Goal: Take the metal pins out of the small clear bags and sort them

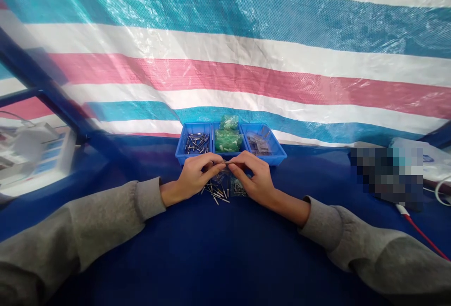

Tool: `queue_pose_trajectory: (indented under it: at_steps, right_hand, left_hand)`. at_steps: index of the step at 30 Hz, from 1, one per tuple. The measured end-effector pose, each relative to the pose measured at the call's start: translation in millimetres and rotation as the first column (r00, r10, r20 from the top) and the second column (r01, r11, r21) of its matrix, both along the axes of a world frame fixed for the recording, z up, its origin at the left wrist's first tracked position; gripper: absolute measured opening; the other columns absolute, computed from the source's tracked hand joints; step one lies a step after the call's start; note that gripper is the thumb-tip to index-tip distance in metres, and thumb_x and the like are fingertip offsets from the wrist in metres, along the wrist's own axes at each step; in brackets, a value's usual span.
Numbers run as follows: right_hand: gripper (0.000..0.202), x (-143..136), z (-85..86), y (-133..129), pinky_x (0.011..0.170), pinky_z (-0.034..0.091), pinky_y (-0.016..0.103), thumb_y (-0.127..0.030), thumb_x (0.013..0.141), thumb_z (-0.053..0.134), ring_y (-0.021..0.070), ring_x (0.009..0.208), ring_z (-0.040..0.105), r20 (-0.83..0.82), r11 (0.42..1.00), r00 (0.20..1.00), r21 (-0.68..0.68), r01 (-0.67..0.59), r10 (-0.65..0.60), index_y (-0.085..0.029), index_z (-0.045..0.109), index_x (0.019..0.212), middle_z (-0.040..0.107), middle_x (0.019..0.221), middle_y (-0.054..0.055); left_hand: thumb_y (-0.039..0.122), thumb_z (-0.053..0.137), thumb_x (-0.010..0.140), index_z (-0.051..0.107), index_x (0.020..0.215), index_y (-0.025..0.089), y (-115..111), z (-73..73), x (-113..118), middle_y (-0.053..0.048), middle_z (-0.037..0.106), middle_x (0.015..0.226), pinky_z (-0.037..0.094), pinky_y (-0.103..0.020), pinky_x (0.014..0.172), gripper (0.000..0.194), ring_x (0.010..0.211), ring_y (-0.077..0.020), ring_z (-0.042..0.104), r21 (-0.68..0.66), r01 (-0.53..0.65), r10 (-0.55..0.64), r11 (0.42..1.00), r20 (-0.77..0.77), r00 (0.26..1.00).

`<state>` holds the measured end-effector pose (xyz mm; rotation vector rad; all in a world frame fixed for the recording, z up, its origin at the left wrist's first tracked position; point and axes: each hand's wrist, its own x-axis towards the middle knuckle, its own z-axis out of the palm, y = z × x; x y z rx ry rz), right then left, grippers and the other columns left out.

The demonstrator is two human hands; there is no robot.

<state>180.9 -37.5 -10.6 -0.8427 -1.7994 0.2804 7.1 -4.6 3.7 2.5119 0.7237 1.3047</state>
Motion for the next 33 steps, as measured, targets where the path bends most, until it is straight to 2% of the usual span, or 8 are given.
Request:
queue_pose_trajectory:
  at_steps: [7,12,15,18,23,27,33]
  right_hand:
    - [0.008,-1.2,2.0,-0.1,0.052,0.040,0.025,-0.021,0.087,0.050,0.0116,0.059,0.049,0.011,1.000,1.000,0.008,-0.025,0.025,-0.019,0.058,0.085,0.053,0.067,0.000]
    - [0.007,-0.1,1.1,0.3,0.052,0.039,0.025,-0.019,0.086,0.052,0.0108,0.057,0.046,0.018,0.999,1.000,0.032,-0.021,0.020,-0.018,0.057,0.081,0.052,0.065,-0.001]
    - [0.008,0.3,0.0,0.4,0.051,0.038,0.025,-0.020,0.086,0.052,0.0107,0.057,0.045,0.021,1.000,1.000,0.021,-0.014,0.014,-0.018,0.057,0.080,0.051,0.064,-0.001]
    - [0.009,0.0,-0.4,0.3,0.050,0.039,0.025,-0.021,0.086,0.052,0.0108,0.057,0.046,0.024,1.000,1.000,0.005,-0.009,0.009,-0.019,0.057,0.079,0.051,0.064,-0.001]
    - [0.009,-0.6,0.6,-0.4,0.050,0.040,0.024,-0.023,0.086,0.051,0.0106,0.055,0.047,0.032,0.999,0.999,-0.027,-0.018,0.019,-0.019,0.058,0.082,0.052,0.063,-0.001]
    - [0.009,-0.6,1.4,-0.7,0.050,0.041,0.024,-0.025,0.086,0.052,0.0105,0.054,0.048,0.046,1.000,0.999,-0.028,-0.012,0.013,-0.019,0.058,0.082,0.054,0.063,-0.001]
    - [0.012,0.3,-1.4,-0.3,0.049,0.043,0.024,-0.026,0.086,0.052,0.0103,0.052,0.052,0.029,0.998,0.999,-0.040,0.042,-0.041,-0.019,0.060,0.080,0.060,0.063,0.000]
  left_hand:
    - [0.028,0.052,0.086,0.061,0.078,0.015,0.0,1.0,-2.3,0.000,0.065,0.064,0.047,-0.017,0.052,0.018,0.054,-0.0077,0.058,0.061,0.038,-0.040,0.997,0.034,0.999]
    - [0.028,0.048,0.089,0.062,0.081,0.015,1.7,-0.2,-1.4,-0.001,0.064,0.064,0.048,-0.017,0.053,0.021,0.055,-0.0075,0.058,0.019,0.057,-0.057,0.998,0.027,0.998]
    - [0.029,0.052,0.086,0.061,0.085,0.014,2.4,-4.1,0.1,-0.002,0.066,0.072,0.047,-0.016,0.052,0.018,0.054,-0.0066,0.057,0.000,0.012,-0.012,1.000,0.060,0.998]
    - [0.028,0.055,0.084,0.060,0.089,0.014,2.1,-7.2,0.8,0.000,0.065,0.070,0.045,-0.015,0.048,0.015,0.048,-0.0047,0.054,-0.017,0.005,-0.003,1.000,0.098,0.995]
    - [0.021,0.055,0.085,0.061,0.085,0.015,1.4,-7.0,-0.9,0.000,0.066,0.072,0.045,-0.014,0.050,0.009,0.050,-0.0045,0.055,0.034,0.023,-0.026,0.999,0.090,0.996]
    - [0.023,0.054,0.085,0.062,0.085,0.016,2.1,-7.2,-2.3,-0.001,0.066,0.072,0.046,-0.016,0.051,0.011,0.053,-0.0060,0.056,0.065,0.036,-0.041,0.997,0.091,0.995]
    - [0.024,0.052,0.086,0.059,0.092,0.016,3.7,-10.1,-1.2,0.000,0.063,0.069,0.043,-0.014,0.046,0.012,0.048,-0.0045,0.053,-0.038,0.058,-0.055,0.998,0.080,0.995]
